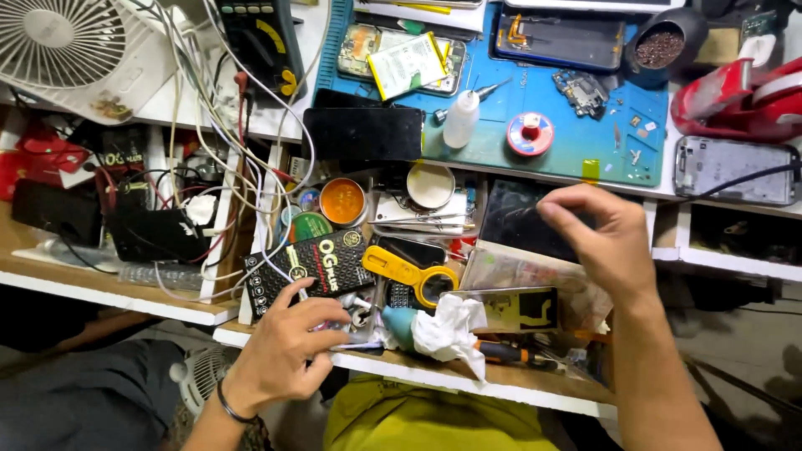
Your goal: The person is preparing wires and electronic components for mobile phone repair on a workbench, using tweezers and a magnifying glass.
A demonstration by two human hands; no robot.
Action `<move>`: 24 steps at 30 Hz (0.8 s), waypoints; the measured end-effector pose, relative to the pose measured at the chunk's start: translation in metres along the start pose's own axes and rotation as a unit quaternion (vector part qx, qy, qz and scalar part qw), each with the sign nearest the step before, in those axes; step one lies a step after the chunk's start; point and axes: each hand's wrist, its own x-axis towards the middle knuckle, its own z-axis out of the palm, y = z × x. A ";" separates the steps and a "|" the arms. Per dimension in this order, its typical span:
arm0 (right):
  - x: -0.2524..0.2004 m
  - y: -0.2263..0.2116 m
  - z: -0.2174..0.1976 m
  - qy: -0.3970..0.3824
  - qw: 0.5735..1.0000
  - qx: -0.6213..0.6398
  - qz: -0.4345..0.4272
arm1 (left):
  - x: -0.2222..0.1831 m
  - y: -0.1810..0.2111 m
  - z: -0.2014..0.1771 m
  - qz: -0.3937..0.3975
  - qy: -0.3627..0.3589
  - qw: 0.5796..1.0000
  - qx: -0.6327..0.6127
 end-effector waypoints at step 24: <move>0.075 0.093 -0.035 0.002 0.954 -0.299 0.018 | 0.324 -0.002 0.144 0.081 0.139 0.955 0.248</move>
